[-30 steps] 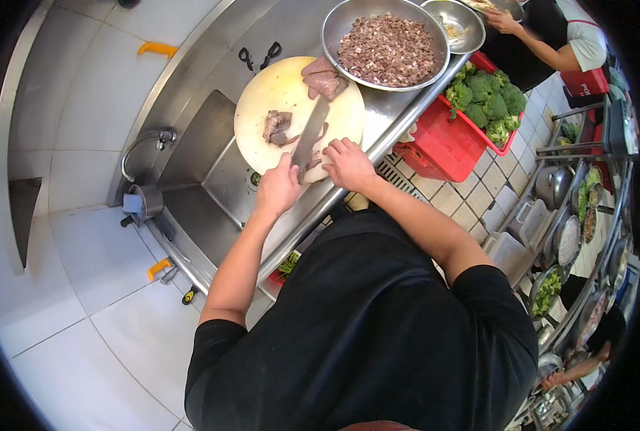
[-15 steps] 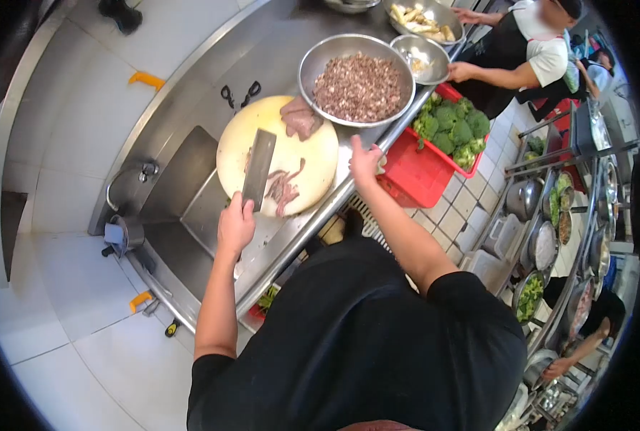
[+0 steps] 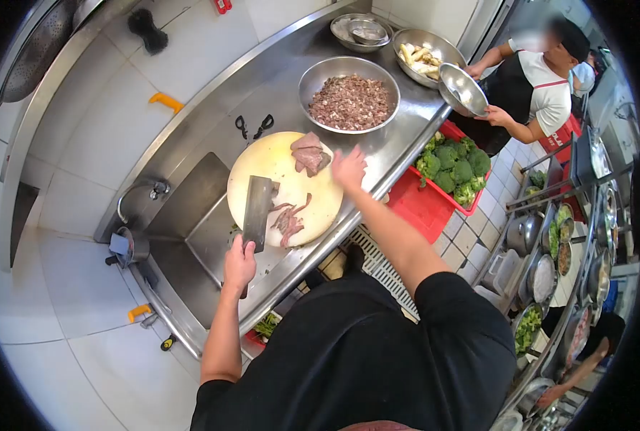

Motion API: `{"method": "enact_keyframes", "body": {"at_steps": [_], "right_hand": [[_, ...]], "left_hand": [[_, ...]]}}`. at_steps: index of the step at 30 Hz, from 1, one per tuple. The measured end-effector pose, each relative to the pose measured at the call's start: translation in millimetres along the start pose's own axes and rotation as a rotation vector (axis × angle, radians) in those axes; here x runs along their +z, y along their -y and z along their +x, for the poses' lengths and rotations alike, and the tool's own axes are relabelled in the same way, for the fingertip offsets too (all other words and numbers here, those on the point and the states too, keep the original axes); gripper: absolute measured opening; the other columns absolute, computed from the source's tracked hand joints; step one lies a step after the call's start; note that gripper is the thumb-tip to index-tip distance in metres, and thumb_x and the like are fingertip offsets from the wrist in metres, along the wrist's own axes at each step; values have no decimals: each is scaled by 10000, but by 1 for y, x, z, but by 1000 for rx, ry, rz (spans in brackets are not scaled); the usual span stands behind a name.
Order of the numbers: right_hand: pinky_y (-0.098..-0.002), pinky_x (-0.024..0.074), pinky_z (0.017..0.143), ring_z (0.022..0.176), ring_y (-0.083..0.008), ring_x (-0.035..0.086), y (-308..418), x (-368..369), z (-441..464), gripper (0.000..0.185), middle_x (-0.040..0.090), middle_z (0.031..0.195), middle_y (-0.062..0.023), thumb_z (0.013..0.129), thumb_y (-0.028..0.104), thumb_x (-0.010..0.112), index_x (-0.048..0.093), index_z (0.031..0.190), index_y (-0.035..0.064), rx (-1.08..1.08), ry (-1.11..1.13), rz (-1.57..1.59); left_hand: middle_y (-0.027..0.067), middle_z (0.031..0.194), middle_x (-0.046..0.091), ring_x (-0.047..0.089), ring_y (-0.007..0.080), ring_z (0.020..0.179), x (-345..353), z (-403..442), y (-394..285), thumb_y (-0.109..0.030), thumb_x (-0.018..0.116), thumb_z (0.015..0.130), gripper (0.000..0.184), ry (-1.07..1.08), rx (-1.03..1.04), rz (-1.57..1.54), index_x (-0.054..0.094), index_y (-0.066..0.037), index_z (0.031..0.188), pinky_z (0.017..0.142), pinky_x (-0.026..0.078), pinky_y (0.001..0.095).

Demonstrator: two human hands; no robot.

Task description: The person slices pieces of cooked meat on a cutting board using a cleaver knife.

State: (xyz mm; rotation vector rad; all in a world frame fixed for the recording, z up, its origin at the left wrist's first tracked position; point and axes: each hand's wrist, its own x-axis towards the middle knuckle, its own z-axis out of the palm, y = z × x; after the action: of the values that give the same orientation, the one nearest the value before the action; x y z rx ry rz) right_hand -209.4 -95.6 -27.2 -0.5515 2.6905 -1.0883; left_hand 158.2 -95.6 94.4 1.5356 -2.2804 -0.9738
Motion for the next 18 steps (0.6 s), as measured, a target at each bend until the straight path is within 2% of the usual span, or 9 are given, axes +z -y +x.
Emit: {"method": "enact_keyframes", "body": {"at_steps": [1, 2, 3, 5, 8, 14, 18], "right_hand": [[-618, 447, 1011, 1305, -474, 466, -3, 13, -31, 814, 428, 1445, -305, 970, 417, 597, 280, 1541, -69, -80, 52, -89], [-621, 409, 1046, 1315, -453, 461, -13, 17, -59, 839, 422, 1477, -285, 981, 395, 588, 217, 1569, -73, -222, 83, -199], [-649, 336, 1104, 1352, -436, 438, -11, 9, -72, 788, 395, 1524, -275, 1004, 362, 557, 217, 1581, -53, -215, 175, -240], [-678, 252, 1149, 1393, -428, 410, -10, 10, -70, 742, 378, 1553, -270, 1027, 351, 514, 217, 1592, -26, -231, 129, -277], [-697, 186, 1179, 1458, -441, 349, -13, -1, -58, 724, 345, 1585, -272, 1047, 389, 458, 201, 1613, 19, -238, 202, -310], [-717, 106, 1200, 1522, -456, 254, -16, -16, -44, 737, 261, 1645, -271, 1063, 453, 386, 149, 1640, 61, -219, 251, -412], [-718, 107, 1198, 1517, -459, 260, -17, -24, -32, 738, 269, 1641, -269, 1063, 451, 390, 151, 1638, 53, -247, 228, -467]], "left_hand": [[270, 1016, 718, 681, 479, 988, 0, 1, 1, -235, 575, 1024, 272, -4, -21, -2, 583, -33, 1206, 818, 528, 516], [274, 1049, 717, 682, 473, 1023, 2, 2, 1, -231, 574, 1025, 293, -5, -39, -7, 583, -21, 1229, 843, 534, 501], [277, 1057, 715, 680, 473, 1030, 2, 3, -4, -232, 574, 1025, 295, -15, -42, -11, 582, -17, 1227, 849, 532, 501], [281, 1072, 711, 676, 474, 1044, -1, 1, -15, -234, 573, 1026, 301, -39, -56, -16, 580, -8, 1224, 861, 530, 500], [272, 1034, 720, 683, 478, 1003, 1, 7, -15, -218, 574, 1027, 269, -48, 26, -57, 573, -16, 1205, 830, 530, 512], [259, 982, 720, 685, 479, 950, 15, 10, -9, -244, 570, 1032, 250, -14, 53, -38, 568, -34, 1169, 796, 530, 511], [259, 983, 717, 682, 476, 950, 14, -5, -20, -248, 573, 1031, 240, 37, 33, -20, 562, -30, 1131, 786, 529, 506]]}}
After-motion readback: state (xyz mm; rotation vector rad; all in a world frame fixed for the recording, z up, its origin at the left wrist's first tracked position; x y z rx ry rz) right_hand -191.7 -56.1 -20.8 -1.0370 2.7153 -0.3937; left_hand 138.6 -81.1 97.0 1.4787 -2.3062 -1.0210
